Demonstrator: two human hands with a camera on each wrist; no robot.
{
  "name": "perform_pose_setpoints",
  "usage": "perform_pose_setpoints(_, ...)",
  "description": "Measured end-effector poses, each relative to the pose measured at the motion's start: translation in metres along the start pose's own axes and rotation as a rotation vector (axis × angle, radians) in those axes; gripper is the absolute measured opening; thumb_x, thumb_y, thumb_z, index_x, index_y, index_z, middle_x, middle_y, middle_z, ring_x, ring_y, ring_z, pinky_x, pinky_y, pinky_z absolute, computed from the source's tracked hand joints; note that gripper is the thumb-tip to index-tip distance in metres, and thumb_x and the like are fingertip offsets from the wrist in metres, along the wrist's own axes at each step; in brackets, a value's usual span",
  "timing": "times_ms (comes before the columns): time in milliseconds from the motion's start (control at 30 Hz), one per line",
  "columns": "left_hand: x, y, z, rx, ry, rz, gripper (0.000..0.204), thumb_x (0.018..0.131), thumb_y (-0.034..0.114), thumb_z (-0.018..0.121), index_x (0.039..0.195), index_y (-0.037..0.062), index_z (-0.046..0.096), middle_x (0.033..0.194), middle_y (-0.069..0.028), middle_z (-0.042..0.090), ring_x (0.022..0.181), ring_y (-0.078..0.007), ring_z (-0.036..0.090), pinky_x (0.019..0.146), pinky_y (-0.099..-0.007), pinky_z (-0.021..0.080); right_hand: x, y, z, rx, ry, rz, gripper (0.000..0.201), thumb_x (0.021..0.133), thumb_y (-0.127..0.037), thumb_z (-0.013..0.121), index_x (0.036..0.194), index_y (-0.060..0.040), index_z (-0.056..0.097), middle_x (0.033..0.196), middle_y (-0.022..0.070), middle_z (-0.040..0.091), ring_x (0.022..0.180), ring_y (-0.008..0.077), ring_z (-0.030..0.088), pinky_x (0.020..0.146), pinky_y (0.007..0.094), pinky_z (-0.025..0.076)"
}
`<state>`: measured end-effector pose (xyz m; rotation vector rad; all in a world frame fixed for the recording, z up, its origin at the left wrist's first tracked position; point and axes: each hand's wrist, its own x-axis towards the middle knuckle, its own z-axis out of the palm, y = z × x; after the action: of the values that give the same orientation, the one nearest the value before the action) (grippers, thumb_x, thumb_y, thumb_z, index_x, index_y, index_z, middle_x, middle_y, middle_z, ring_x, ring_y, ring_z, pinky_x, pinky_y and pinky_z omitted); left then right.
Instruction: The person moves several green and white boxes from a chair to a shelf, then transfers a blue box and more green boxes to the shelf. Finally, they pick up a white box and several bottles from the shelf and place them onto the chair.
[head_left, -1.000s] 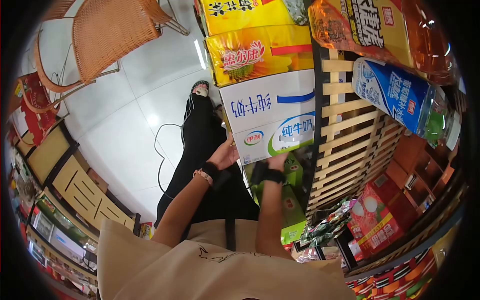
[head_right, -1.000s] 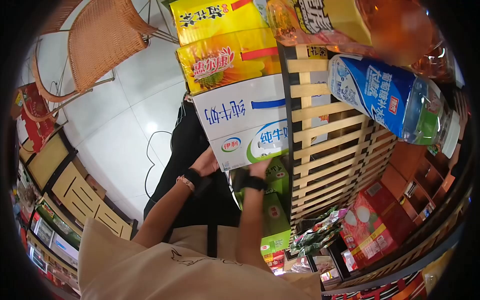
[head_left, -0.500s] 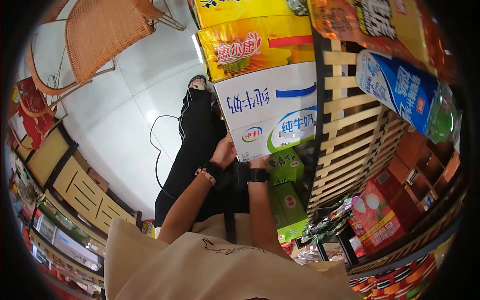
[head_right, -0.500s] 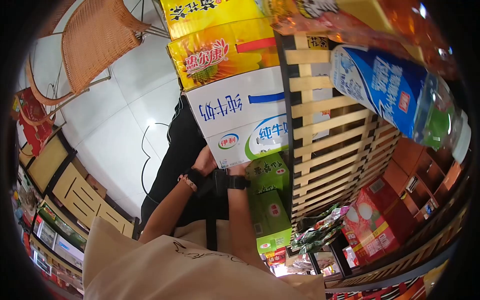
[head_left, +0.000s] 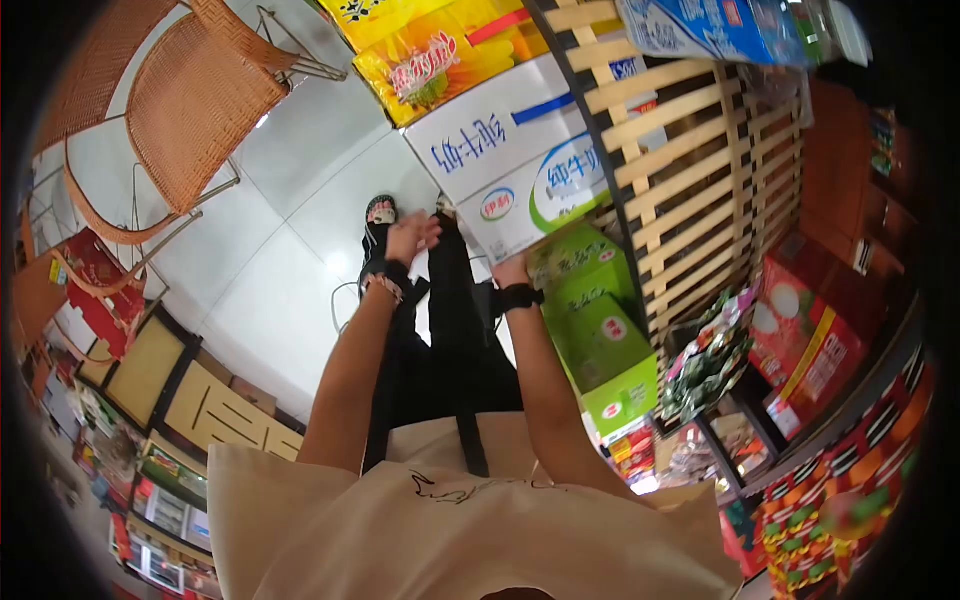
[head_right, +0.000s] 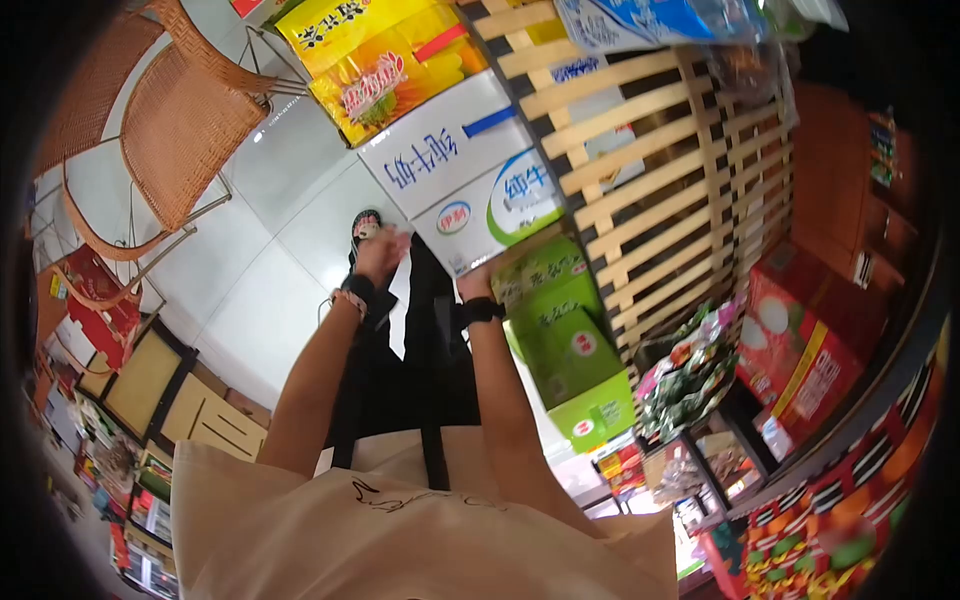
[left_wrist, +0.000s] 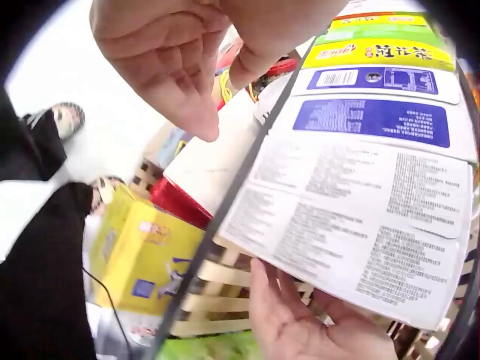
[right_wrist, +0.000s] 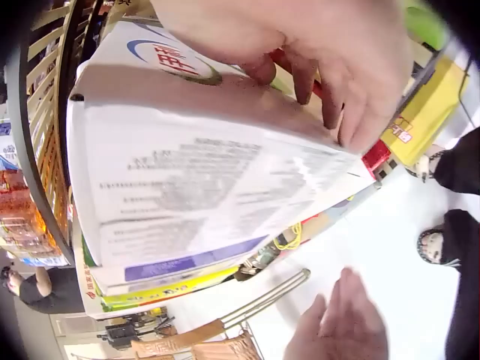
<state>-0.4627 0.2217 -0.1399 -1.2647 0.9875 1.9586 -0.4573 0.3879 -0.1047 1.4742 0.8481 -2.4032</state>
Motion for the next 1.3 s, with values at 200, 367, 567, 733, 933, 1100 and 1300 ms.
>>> perform_pose_setpoints(200, -0.031, 0.050, -0.095, 0.436, 0.140, 0.119, 0.023, 0.074, 0.020, 0.045, 0.091, 0.0047, 0.048, 0.078, -0.0083, 0.055, 0.062, -0.0143, 0.053, 0.050, -0.0228, 0.043, -0.030, 0.038, -0.005, -0.501, 0.009, 0.232, 0.044, 0.074, -0.037, 0.037, 0.108, -0.0077, 0.036, 0.100, 0.0100, 0.046, 0.090, 0.0225, 0.044, 0.076, 0.0323, 0.035)
perform_pose_setpoints(367, -0.080, 0.080, -0.168, 0.649, 0.232, 0.128, 0.024, 0.073, 0.020, 0.046, 0.091, 0.0040, 0.048, 0.075, -0.0099, 0.056, 0.061, -0.0157, 0.054, 0.047, -0.0227, 0.043, -0.067, 0.058, -0.010, -0.992, -0.001, 0.136, 0.035, 0.075, -0.032, 0.041, 0.097, -0.0055, 0.046, 0.080, 0.0058, 0.053, 0.074, 0.0158, 0.050, 0.063, 0.0287, 0.040)
perform_pose_setpoints(567, -0.117, 0.091, -0.207, 0.830, 0.207, 0.176, 0.024, 0.073, 0.022, 0.045, 0.088, 0.0039, 0.049, 0.067, -0.0082, 0.056, 0.054, -0.0132, 0.054, 0.042, -0.0218, 0.041, -0.108, 0.048, -0.015, -1.053, -0.099, -0.182, 0.029, 0.074, -0.028, 0.044, 0.089, -0.0036, 0.051, 0.075, 0.0064, 0.054, 0.067, 0.0120, 0.051, 0.057, 0.0216, 0.040)
perform_pose_setpoints(733, -0.136, 0.086, -0.163, 1.257, 0.006, 0.189, 0.021, 0.072, 0.021, 0.045, 0.084, 0.0050, 0.052, 0.064, -0.0074, 0.057, 0.051, -0.0119, 0.053, 0.041, -0.0219, 0.040, -0.153, 0.017, -0.034, -0.921, -0.022, -0.228, 0.030, 0.075, -0.031, 0.042, 0.092, -0.0072, 0.049, 0.078, 0.0052, 0.054, 0.062, 0.0100, 0.050, 0.053, 0.0197, 0.040)
perform_pose_setpoints(933, -0.133, 0.068, -0.071, 1.403, -0.222, 0.236, 0.022, 0.072, 0.021, 0.044, 0.085, 0.0048, 0.052, 0.066, -0.0074, 0.057, 0.053, -0.0118, 0.053, 0.042, -0.0219, 0.039, -0.228, -0.025, -0.081, -0.591, 0.116, -0.260, 0.035, 0.073, -0.035, 0.042, 0.100, -0.0119, 0.045, 0.089, 0.0069, 0.052, 0.075, 0.0164, 0.049, 0.064, 0.0265, 0.038)
perform_pose_setpoints(1100, -0.159, 0.029, 0.023, 1.399, -0.588, 0.300, 0.022, 0.075, 0.021, 0.042, 0.090, 0.0067, 0.049, 0.074, -0.0049, 0.055, 0.061, -0.0098, 0.051, 0.050, -0.0201, 0.038, -0.261, -0.029, -0.142, -0.309, 0.130, -0.339, 0.035, 0.073, -0.035, 0.042, 0.099, -0.0118, 0.046, 0.087, 0.0058, 0.052, 0.073, 0.0147, 0.049, 0.064, 0.0259, 0.038)
perform_pose_setpoints(1300, -0.228, -0.053, 0.148, 1.435, -0.906, 0.665, 0.018, 0.076, 0.014, 0.041, 0.089, 0.0050, 0.049, 0.078, -0.0019, 0.053, 0.066, -0.0087, 0.048, 0.055, -0.0186, 0.038, -0.278, -0.005, -0.227, 0.038, 0.350, -0.149, 0.035, 0.070, -0.028, 0.043, 0.099, -0.0100, 0.044, 0.085, 0.0057, 0.053, 0.068, 0.0153, 0.048, 0.061, 0.0258, 0.037)
